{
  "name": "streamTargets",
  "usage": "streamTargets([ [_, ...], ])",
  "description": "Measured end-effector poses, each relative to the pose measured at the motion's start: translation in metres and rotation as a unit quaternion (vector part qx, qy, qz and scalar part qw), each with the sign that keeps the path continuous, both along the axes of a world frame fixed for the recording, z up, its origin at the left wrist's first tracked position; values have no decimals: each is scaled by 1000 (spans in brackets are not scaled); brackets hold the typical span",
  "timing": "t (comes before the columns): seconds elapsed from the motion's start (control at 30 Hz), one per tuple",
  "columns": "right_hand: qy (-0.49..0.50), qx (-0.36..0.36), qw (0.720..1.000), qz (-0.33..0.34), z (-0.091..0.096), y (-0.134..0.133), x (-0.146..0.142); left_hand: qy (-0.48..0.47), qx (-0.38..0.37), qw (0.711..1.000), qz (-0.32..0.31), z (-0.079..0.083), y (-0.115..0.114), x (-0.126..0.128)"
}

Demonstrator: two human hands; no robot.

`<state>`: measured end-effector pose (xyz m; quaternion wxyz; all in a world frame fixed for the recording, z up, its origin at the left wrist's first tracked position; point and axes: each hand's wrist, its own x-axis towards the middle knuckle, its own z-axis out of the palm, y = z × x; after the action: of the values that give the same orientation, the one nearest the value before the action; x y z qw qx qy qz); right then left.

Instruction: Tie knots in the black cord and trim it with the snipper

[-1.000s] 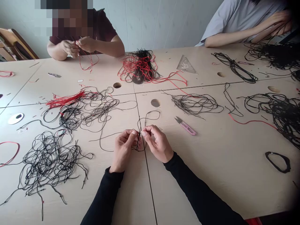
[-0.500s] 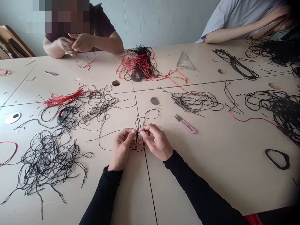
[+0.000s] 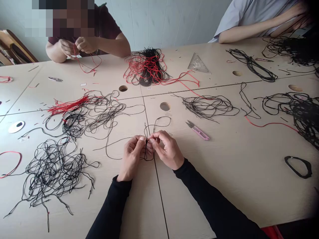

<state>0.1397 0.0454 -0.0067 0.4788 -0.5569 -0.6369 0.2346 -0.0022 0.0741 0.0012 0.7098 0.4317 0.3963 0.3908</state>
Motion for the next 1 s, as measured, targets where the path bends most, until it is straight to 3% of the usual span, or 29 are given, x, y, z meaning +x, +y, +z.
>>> streamTargets([
  [0.23, 65, -40, 996, -44, 4, 0, 3, 47, 31, 998, -28, 5, -1, 4],
  [0.5, 110, -86, 990, -21, 5, 0, 4, 81, 68, 993, -51, 3, -3, 4],
  [0.63, 123, -99, 987, -20, 5, 0, 4, 74, 57, 996, -13, 2, -3, 6],
  [0.77, 74, -70, 995, -10, 4, 1, 6, 53, 27, 997, 42, 1, -4, 6],
  [1.0, 19, -41, 999, -25, 1, 1, 4, 30, 34, 998, 44, -3, -3, 4],
])
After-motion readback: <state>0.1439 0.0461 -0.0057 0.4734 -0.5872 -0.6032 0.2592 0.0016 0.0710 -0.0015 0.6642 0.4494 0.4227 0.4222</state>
